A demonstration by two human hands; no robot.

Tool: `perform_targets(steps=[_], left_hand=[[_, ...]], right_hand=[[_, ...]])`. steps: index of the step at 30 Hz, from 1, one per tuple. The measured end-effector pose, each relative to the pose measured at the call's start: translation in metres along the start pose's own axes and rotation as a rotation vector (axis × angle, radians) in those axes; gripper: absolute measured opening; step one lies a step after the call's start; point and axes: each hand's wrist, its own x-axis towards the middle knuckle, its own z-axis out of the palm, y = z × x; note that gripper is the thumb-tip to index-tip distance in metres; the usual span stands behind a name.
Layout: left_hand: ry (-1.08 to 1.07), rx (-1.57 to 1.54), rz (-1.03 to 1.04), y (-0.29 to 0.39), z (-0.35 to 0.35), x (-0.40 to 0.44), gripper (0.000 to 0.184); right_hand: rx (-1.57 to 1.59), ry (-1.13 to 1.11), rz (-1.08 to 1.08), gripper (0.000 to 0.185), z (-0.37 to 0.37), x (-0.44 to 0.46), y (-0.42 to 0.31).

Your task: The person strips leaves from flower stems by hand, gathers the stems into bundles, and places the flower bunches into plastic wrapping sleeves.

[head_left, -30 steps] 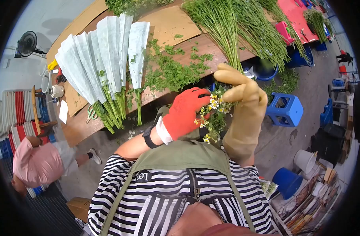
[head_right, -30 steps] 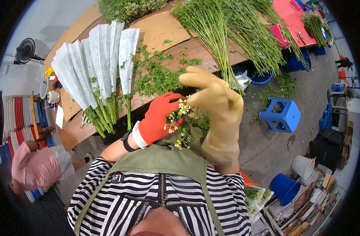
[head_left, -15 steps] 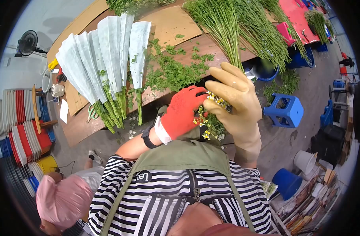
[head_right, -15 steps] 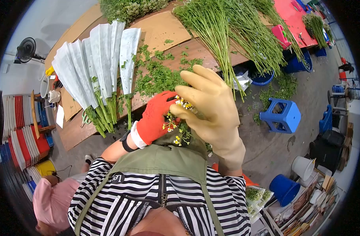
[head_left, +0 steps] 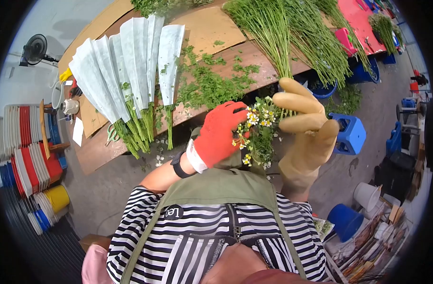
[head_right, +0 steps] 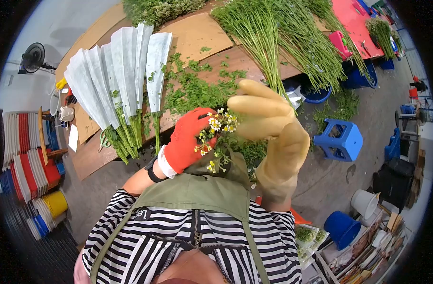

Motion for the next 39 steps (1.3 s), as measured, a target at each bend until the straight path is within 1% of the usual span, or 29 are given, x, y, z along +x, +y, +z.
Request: perform_targets(steps=[2,3,4,5,6,8,11,14,17,20,21,23,24,26,27,30,33,39], left_hand=[[0.043,0.022,-0.019,-0.005,0.000,-0.003,0.051],[0.074,0.051,-0.019,-0.004,0.001,-0.004,0.052],[0.103,0.081,-0.020,-0.003,0.001,-0.006,0.053],[0.141,0.100,0.005,-0.005,0.005,-0.009,0.058],[0.138,0.103,-0.007,-0.002,0.004,-0.008,0.054],[0.134,0.109,-0.030,0.006,-0.001,-0.003,0.047],[0.154,0.083,-0.004,0.005,0.002,-0.006,0.048],[0.154,0.055,-0.022,0.004,0.006,-0.006,0.049],[0.055,-0.004,-0.034,0.000,0.004,-0.005,0.061],[0.032,0.047,-0.024,0.003,0.007,-0.003,0.045],[0.023,0.050,-0.016,0.004,0.007,-0.002,0.045],[0.007,0.057,-0.002,0.007,0.005,-0.001,0.044],[0.024,0.060,0.000,0.008,0.005,-0.002,0.045],[0.062,0.065,0.004,0.008,0.005,-0.003,0.046],[0.004,0.004,-0.024,0.009,0.000,0.000,0.045],[0.043,-0.015,-0.031,0.004,-0.004,-0.001,0.043],[0.082,-0.002,-0.042,-0.001,-0.006,-0.003,0.043],[0.158,0.013,-0.006,-0.001,-0.004,-0.001,0.042]], right_hand=[[-0.198,-0.006,-0.062,0.028,0.002,0.001,0.001],[-0.303,-0.052,-0.114,0.023,-0.001,0.002,0.006],[-0.362,-0.126,-0.160,0.021,-0.002,0.007,0.007],[-0.417,-0.198,-0.210,0.024,-0.003,0.013,0.008],[-0.466,-0.269,-0.264,0.030,-0.004,0.018,0.010],[-0.602,-0.342,-0.261,0.033,0.005,0.024,0.004],[-0.769,-0.406,-0.228,0.036,0.017,0.028,0.000],[-0.801,-0.443,-0.204,0.033,0.019,0.028,-0.002],[-0.749,-0.392,-0.297,0.029,0.017,0.024,0.010],[-0.704,-0.359,-0.315,0.023,0.012,0.019,0.016],[-0.673,-0.335,-0.331,0.021,0.011,0.016,0.021],[-0.464,-0.251,-0.221,0.018,0.009,0.012,0.021],[-0.286,-0.191,-0.095,0.018,0.009,0.007,0.017],[-0.188,-0.100,-0.077,0.022,0.006,0.004,0.018],[-0.138,-0.054,-0.071,0.026,0.005,0.003,0.019],[-0.307,-0.014,-0.147,0.024,-0.008,0.002,0.017],[-0.355,0.023,-0.157,0.021,-0.008,0.003,0.016],[-0.508,-0.113,-0.273,0.036,0.006,0.006,0.013]])
